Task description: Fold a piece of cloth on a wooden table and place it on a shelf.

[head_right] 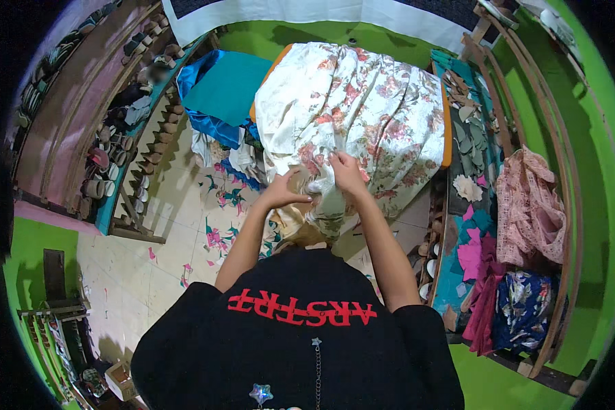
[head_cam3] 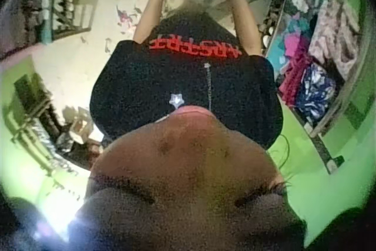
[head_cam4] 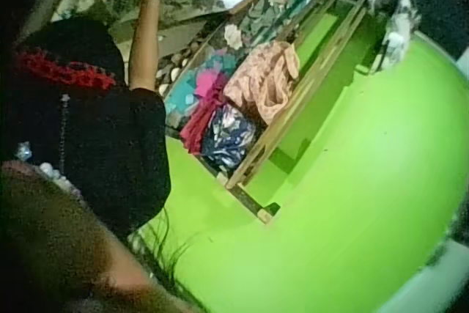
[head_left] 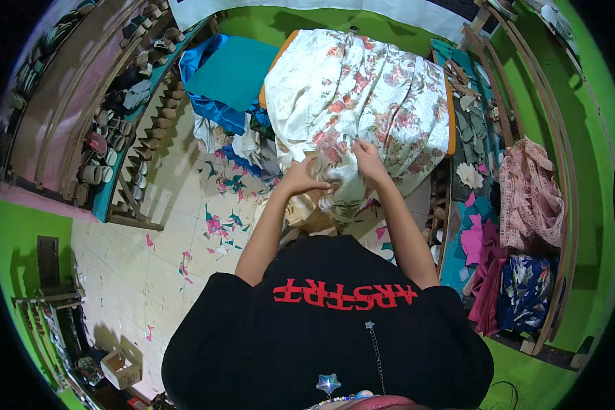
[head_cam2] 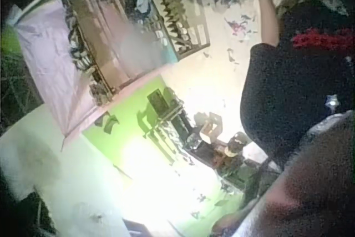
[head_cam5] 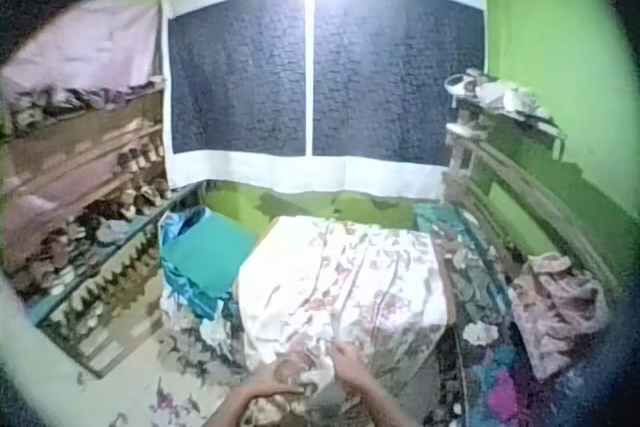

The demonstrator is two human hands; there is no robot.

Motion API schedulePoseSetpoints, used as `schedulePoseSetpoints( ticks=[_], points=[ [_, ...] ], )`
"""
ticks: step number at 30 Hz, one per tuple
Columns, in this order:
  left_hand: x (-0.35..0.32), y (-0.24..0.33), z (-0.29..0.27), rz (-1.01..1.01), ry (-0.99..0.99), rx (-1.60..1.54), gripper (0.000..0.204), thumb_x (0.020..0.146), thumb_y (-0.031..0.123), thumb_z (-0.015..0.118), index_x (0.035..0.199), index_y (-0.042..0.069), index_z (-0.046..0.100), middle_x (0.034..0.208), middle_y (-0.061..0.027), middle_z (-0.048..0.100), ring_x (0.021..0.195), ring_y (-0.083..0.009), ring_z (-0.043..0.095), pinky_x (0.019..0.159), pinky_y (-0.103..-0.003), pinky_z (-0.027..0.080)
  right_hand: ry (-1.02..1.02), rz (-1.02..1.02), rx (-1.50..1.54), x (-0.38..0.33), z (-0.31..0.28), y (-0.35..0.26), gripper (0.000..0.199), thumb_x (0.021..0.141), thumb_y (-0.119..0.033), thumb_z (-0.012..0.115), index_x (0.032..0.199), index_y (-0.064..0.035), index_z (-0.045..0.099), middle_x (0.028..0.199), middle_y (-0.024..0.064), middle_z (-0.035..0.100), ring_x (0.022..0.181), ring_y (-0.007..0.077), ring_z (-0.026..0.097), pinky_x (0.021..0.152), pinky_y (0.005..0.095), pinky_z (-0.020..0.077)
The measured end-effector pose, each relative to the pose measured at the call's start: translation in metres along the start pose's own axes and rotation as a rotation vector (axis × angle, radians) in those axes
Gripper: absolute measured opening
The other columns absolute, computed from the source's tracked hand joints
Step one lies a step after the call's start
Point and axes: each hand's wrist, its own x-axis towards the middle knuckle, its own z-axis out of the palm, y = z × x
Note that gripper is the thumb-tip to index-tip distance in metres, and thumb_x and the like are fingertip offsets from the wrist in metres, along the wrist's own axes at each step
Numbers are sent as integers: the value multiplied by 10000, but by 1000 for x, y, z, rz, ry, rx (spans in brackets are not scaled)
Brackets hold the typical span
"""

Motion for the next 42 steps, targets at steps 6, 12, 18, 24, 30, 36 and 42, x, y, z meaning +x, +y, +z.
schedulePoseSetpoints(
  ticks=[6, 12, 18, 24, 30, 36, 42],
  points=[
    [1, -13, 10, -38, -97, -278, 259, 653, 206, 587, 810, 1, 590, 705, -103, 590, 614, -155, 535, 614, -271, 423, 165, -8, -153, 11, -38, -32, 288, 780, -223, 514, 937, 18, 505, 741, 38, 513, 641, 97, 427, 575, 230, 353],
    [-14, 13, -19, -173, -96, -649, 196, 739, 187, 537, 777, -3, 569, 683, 19, 528, 624, -61, 456, 575, -215, 375, 269, -438, -809, -26, -20, -36, 519, 674, -369, 597, 1003, -11, 416, 954, 156, 407, 914, 285, 391, 822, 372, 305],
    [-16, 49, -24, -65, -106, -673, 210, 773, 181, 541, 856, -7, 587, 761, 6, 559, 679, -47, 478, 623, -194, 389, -89, -527, -544, -58, 40, 0, 381, 700, -263, 580, 948, -19, 425, 885, 148, 438, 854, 290, 448, 745, 363, 357],
    [-41, 52, -33, -25, -60, -723, 186, 748, 166, 581, 849, 11, 596, 756, 8, 565, 691, -48, 488, 625, -187, 385, -65, -344, -358, -52, 33, 1, 186, 710, -17, 407, 866, 36, 493, 734, 201, 546, 681, 310, 552, 623, 333, 417],
    [-54, 36, -38, 104, 164, -768, 256, 705, 62, 615, 954, 35, 558, 908, -31, 552, 783, -81, 513, 680, -197, 417, -13, -302, -129, -63, 37, 17, 267, 731, -66, 427, 975, 22, 491, 846, 167, 582, 791, 247, 573, 717, 314, 424],
    [-52, 71, -21, 221, 39, -983, 540, 696, 20, 615, 1171, 71, 364, 1024, -46, 454, 870, -104, 483, 746, -226, 415, -169, -539, -549, -77, 62, 28, 353, 739, -207, 525, 1007, 18, 476, 902, 182, 554, 871, 286, 535, 758, 352, 402],
    [-61, 46, -13, 234, 117, -917, 884, 590, 167, 732, 1256, 94, 156, 1082, -129, 407, 1027, -214, 405, 877, -317, 343, -15, -93, -283, -62, 48, 16, 226, 727, -132, 493, 843, 59, 523, 764, 182, 566, 715, 250, 549, 652, 343, 411]
  ],
)
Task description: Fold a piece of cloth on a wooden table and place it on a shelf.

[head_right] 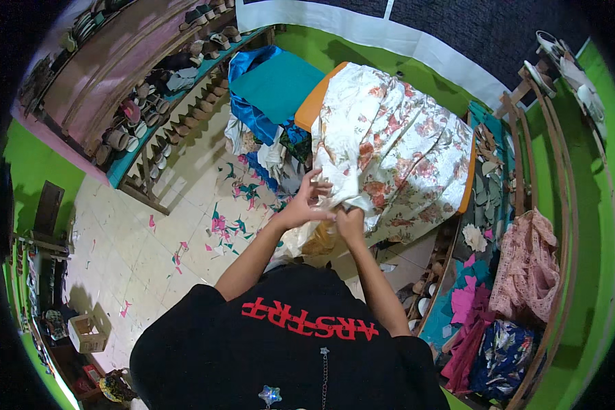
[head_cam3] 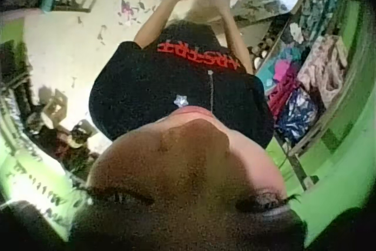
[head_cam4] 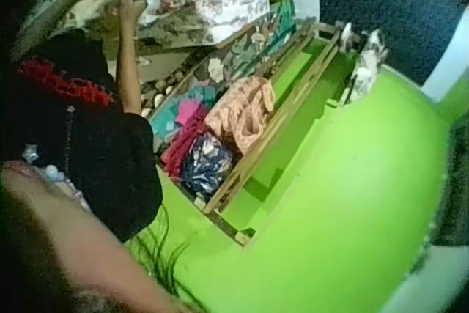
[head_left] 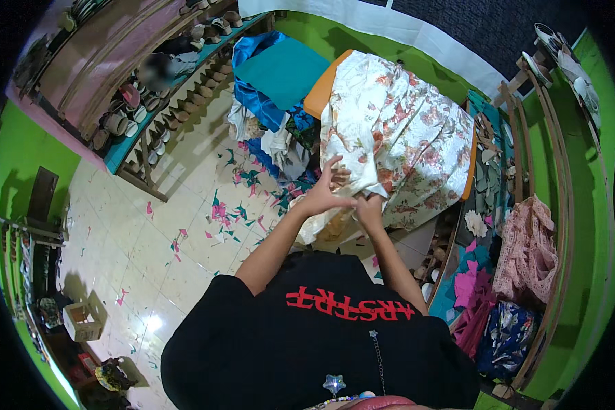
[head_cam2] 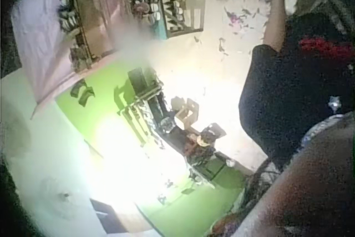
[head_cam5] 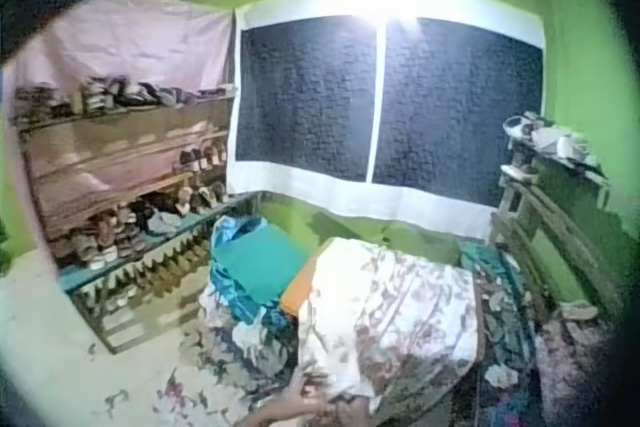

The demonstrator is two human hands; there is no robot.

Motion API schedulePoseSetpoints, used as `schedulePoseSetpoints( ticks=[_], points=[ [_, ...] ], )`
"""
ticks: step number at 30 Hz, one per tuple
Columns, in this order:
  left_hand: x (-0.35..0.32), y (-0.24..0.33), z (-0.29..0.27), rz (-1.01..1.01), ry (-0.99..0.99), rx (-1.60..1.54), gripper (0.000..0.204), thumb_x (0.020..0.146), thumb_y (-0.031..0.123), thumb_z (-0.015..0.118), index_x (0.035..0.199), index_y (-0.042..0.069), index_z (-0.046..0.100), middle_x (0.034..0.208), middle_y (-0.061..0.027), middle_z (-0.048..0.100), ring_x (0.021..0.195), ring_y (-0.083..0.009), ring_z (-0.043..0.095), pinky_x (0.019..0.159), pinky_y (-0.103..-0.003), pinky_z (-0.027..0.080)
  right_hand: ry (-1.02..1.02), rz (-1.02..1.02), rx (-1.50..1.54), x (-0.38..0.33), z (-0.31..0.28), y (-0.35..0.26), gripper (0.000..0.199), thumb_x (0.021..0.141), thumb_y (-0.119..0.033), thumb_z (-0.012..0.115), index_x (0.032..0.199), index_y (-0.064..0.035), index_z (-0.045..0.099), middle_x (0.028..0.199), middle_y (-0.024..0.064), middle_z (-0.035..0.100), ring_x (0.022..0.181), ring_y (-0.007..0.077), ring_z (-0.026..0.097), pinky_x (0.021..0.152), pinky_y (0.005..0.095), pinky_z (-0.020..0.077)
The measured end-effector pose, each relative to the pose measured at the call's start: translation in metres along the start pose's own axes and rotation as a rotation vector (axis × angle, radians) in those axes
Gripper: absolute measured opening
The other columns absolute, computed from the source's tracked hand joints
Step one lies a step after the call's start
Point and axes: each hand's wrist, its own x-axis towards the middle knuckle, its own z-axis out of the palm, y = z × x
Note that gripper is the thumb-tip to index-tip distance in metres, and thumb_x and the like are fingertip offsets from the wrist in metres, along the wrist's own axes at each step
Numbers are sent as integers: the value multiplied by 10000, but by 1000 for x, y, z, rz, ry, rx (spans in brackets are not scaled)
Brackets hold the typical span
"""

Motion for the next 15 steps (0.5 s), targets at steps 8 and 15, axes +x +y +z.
schedulePoseSetpoints(
  ticks=[8, 15],
  points=[
    [-59, -116, -44, -3, 315, 723, 354, 636, 66, 610, 972, 21, 511, 973, -154, 522, 920, -299, 502, 809, -339, 386, 148, 87, 157, 2, 38, 1, 182, 730, -35, 462, 881, 44, 527, 808, 48, 552, 729, 116, 494, 638, 245, 393],
    [-113, -97, -114, -115, 534, 811, 167, 703, 103, 521, 850, 71, 593, 841, -140, 569, 798, -318, 529, 696, -370, 417, 204, 10, 369, -7, 85, 4, 144, 754, -53, 530, 866, 37, 537, 814, 59, 561, 712, 124, 503, 644, 254, 395]
  ],
)
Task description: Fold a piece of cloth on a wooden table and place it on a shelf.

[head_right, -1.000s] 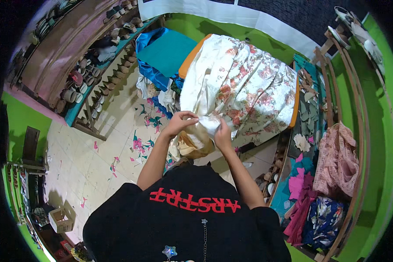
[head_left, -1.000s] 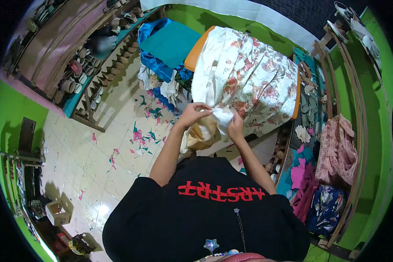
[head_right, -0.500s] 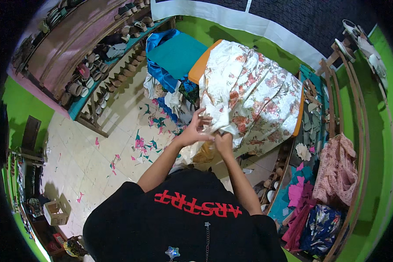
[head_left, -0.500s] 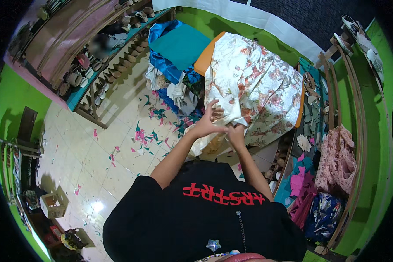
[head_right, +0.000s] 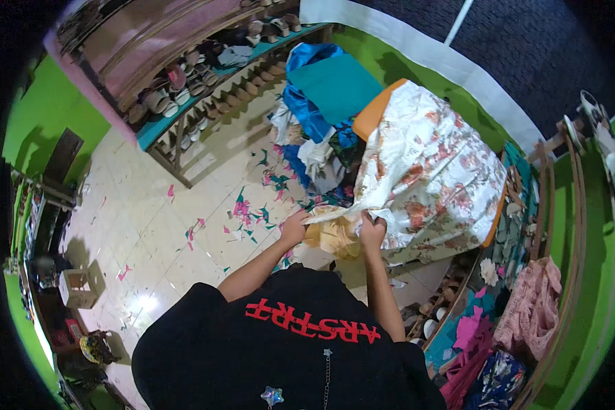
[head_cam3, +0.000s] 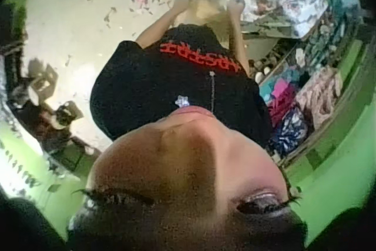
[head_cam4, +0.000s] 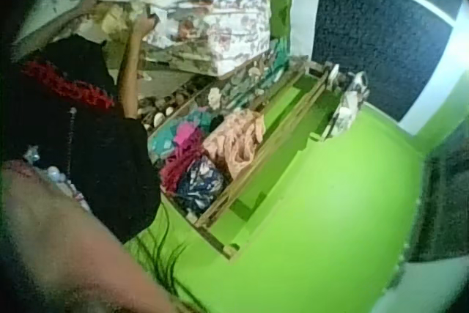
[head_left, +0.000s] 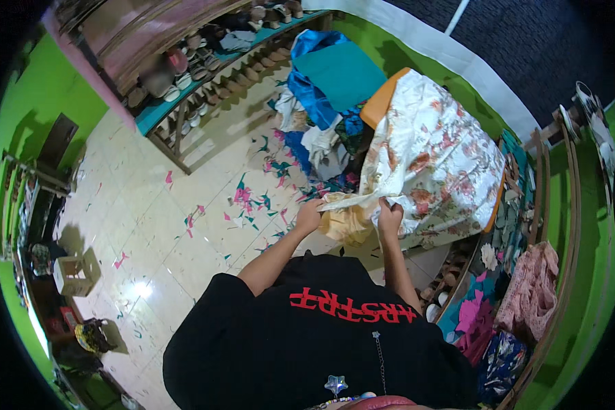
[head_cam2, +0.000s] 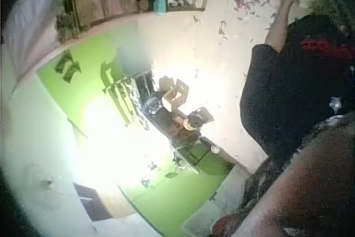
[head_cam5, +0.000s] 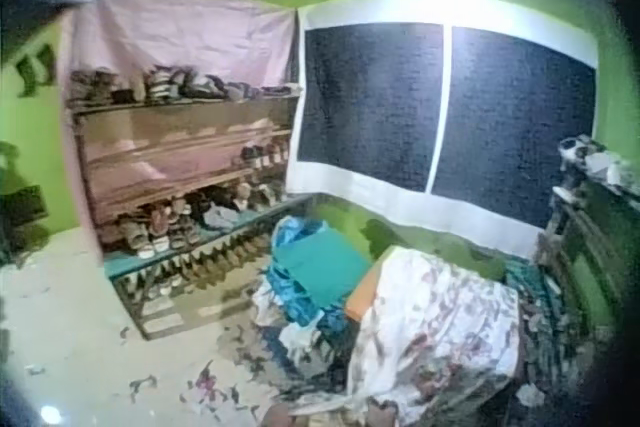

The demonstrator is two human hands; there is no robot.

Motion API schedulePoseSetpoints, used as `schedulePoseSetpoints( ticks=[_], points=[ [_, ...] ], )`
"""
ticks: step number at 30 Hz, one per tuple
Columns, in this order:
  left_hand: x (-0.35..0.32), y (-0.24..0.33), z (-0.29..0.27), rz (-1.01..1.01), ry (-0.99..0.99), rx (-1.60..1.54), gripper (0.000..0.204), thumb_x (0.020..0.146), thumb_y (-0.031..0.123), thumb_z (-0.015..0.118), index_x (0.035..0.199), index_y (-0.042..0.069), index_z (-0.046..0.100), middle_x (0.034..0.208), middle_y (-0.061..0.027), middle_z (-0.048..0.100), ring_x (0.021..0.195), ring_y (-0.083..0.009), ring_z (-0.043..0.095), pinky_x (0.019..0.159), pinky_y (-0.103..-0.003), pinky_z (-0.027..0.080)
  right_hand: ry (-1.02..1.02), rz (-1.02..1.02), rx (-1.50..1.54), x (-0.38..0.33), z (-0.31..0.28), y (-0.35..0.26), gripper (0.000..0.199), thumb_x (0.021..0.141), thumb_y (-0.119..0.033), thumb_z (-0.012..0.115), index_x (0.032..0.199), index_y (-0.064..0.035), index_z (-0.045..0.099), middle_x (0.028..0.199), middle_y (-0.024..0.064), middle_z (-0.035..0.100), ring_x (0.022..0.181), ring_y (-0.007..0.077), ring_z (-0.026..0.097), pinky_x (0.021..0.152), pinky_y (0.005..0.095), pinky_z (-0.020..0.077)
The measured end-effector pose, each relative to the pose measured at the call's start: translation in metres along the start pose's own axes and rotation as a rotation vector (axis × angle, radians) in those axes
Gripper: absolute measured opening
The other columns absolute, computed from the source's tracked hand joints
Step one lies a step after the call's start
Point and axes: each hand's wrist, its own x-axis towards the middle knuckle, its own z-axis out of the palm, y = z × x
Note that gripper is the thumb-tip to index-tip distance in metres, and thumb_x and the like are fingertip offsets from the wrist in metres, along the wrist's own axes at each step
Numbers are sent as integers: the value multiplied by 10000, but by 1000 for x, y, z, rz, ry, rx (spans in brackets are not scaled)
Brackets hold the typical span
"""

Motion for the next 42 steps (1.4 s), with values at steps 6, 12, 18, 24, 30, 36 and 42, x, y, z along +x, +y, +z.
schedulePoseSetpoints(
  ticks=[6, 12, 18, 24, 30, 36, 42],
  points=[
    [-31, -26, -40, -9, 68, -201, 129, 733, 155, 565, 820, 62, 588, 764, -147, 569, 699, -311, 535, 596, -344, 421, 86, 162, -142, -22, 31, -1, 198, 770, -102, 564, 854, 71, 517, 823, 96, 562, 725, 139, 512, 653, 261, 407],
    [-36, 18, -102, 72, -182, 11, 241, 720, 182, 564, 907, 39, 514, 801, -157, 571, 761, -315, 551, 654, -335, 427, 190, 34, -254, -13, 14, 3, 200, 776, -139, 569, 802, 51, 515, 773, 67, 544, 669, 126, 461, 617, 266, 381],
    [-38, -31, -99, 267, -287, 243, 344, 670, 298, 638, 893, 50, 551, 827, -135, 570, 733, -292, 541, 643, -337, 420, 316, 31, -291, -21, 5, -39, 293, 767, -211, 580, 805, 72, 513, 783, 114, 550, 694, 167, 467, 644, 307, 382],
    [-43, -50, -106, 95, -347, 64, 271, 649, 295, 639, 757, 58, 565, 669, -148, 549, 651, -304, 530, 583, -362, 408, 444, 20, -244, -10, -17, -42, 277, 784, -192, 558, 920, 44, 505, 873, 103, 542, 752, 182, 486, 682, 313, 380],
    [-44, -50, -122, -125, -484, -75, 239, 707, 225, 623, 775, -3, 597, 698, -75, 596, 660, -128, 540, 610, -270, 419, 472, 129, -467, 2, -30, -41, 533, 722, -356, 602, 1037, 55, 474, 941, 116, 543, 843, 225, 508, 749, 315, 379],
    [-31, -13, -112, -243, -448, -535, 285, 800, 229, 511, 968, -1, 511, 795, -32, 547, 671, -87, 485, 563, -251, 396, 184, 105, -650, -7, -34, -29, 589, 717, -387, 573, 1022, 101, 449, 965, 197, 514, 899, 257, 498, 768, 335, 374],
    [-1, 36, -126, -457, -485, -941, 374, 851, 219, 442, 1157, 27, 340, 977, -60, 491, 856, -147, 517, 734, -296, 453, 279, -24, -489, -16, -38, -48, 385, 806, -246, 485, 1064, 37, 440, 978, 191, 516, 907, 281, 498, 780, 339, 365]
  ],
)
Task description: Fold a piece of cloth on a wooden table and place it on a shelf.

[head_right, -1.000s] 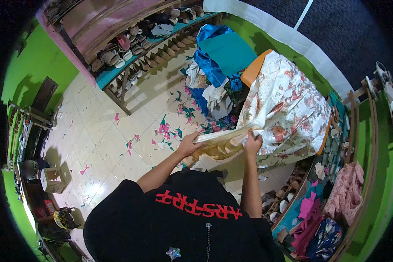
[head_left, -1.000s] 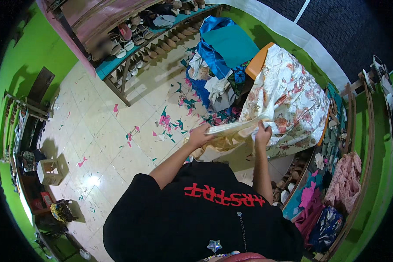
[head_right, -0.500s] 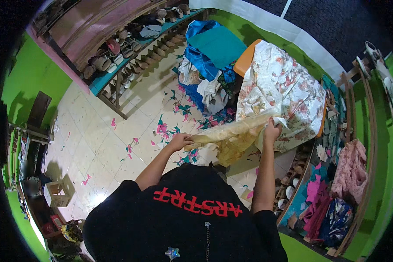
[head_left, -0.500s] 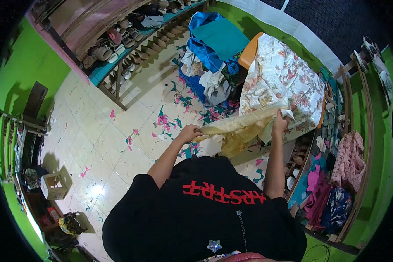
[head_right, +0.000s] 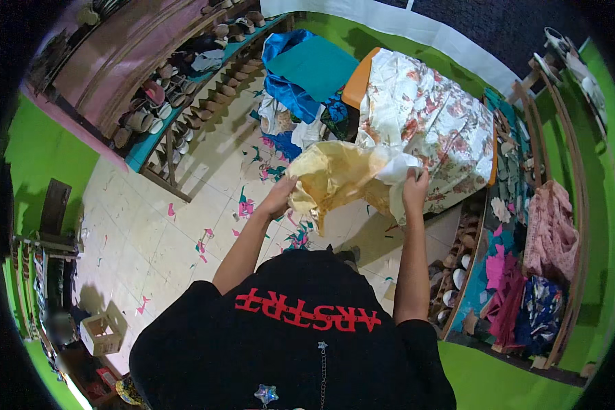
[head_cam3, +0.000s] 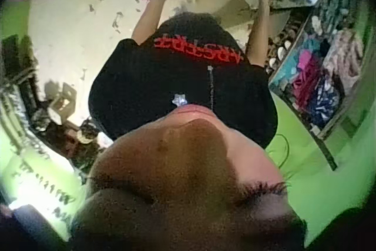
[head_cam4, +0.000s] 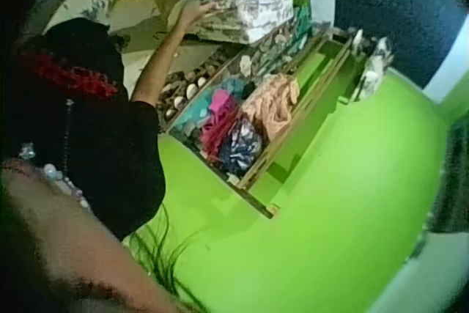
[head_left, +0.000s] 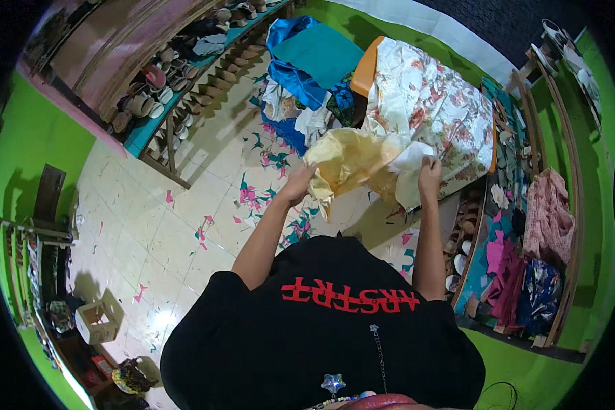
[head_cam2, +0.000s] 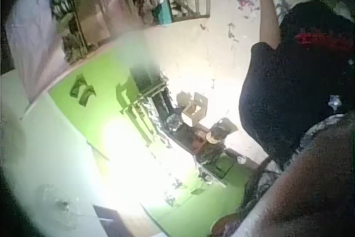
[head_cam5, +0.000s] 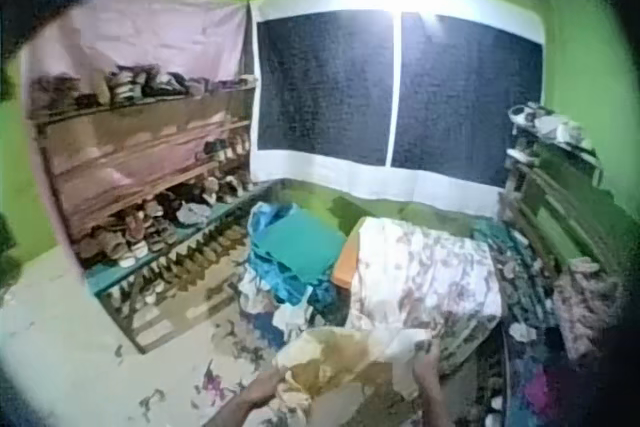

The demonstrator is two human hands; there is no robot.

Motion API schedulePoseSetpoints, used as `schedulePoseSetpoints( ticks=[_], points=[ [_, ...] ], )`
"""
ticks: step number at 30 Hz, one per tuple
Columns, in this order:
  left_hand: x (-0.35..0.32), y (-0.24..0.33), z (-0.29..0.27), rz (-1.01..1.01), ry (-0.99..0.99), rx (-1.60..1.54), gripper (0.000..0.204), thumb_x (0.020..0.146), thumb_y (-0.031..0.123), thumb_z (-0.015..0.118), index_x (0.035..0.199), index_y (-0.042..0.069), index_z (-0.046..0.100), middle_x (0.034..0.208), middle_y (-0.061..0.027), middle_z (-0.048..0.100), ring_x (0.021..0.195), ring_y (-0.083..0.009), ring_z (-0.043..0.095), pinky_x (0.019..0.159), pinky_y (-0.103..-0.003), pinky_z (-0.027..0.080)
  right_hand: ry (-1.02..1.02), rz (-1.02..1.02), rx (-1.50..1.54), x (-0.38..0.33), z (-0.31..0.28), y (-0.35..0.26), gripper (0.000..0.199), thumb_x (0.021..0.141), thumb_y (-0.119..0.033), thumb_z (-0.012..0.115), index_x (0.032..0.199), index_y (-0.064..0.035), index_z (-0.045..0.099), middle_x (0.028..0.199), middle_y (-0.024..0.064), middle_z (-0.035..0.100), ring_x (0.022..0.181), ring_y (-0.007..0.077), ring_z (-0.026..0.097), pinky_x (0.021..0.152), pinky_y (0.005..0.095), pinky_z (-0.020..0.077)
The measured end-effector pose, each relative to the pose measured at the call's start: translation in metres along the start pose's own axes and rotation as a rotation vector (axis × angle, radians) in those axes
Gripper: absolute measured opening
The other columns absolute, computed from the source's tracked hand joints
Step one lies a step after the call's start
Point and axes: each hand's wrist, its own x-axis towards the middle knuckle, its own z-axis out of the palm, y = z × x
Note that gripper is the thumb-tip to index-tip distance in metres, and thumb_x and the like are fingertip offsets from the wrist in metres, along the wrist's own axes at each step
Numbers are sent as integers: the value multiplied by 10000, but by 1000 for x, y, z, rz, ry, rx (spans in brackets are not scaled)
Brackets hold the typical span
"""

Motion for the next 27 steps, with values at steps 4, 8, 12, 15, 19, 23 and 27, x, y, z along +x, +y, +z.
schedulePoseSetpoints(
  ticks=[4, 8, 12, 15, 19, 23, 27],
  points=[
    [-1, 22, 2, 174, -130, 9, 503, 741, 36, 575, 1169, 52, 311, 1064, -63, 459, 908, -172, 506, 736, -314, 461, 81, -310, 73, 6, -12, -33, 274, 769, -155, 502, 968, 32, 480, 776, 122, 546, 716, 215, 526, 668, 304, 404],
    [-7, 33, 10, 227, -135, -67, 624, 687, -58, 580, 1206, 84, 265, 1087, -77, 450, 974, -193, 486, 793, -335, 450, 94, -472, 10, 2, -17, -59, 131, 711, -37, 524, 825, 24, 541, 709, 107, 538, 655, 169, 529, 586, 269, 413],
    [-9, 37, 15, 218, -46, -136, 578, 707, -66, 557, 1195, 84, 287, 1039, -84, 488, 896, -163, 527, 734, -291, 471, 225, -592, 25, -10, -19, -76, 98, 694, -24, 545, 771, 23, 582, 729, 112, 535, 657, 214, 534, 596, 272, 422],
    [0, 27, 6, 247, -55, -5, 466, 720, -28, 579, 1134, 51, 379, 883, -59, 551, 688, -94, 541, 572, -212, 454, 283, -627, -97, -15, -18, -76, 119, 697, -21, 535, 790, 18, 598, 745, 111, 536, 658, 218, 535, 581, 273, 421],
    [9, 10, 4, 266, 233, -99, 234, 736, 37, 601, 943, 7, 496, 698, -13, 536, 507, -48, 443, 436, -171, 348, 363, -616, -98, -25, -21, -73, 147, 712, -34, 538, 836, -5, 612, 758, 100, 544, 659, 216, 531, 577, 287, 421],
    [15, -11, -2, 183, 322, -309, 107, 759, 72, 580, 822, 27, 507, 664, -14, 505, 519, -74, 452, 441, -180, 345, 430, -566, -89, -25, -28, -63, 152, 727, -65, 537, 857, -20, 603, 756, 106, 547, 671, 235, 529, 606, 301, 413],
    [22, -34, -15, 107, 232, -390, 80, 775, 72, 544, 844, 47, 512, 737, -22, 526, 639, -106, 508, 552, -201, 401, 417, -529, -95, -27, -30, -50, 182, 714, -147, 568, 834, -10, 565, 746, 120, 547, 687, 269, 535, 620, 318, 413]
  ],
)
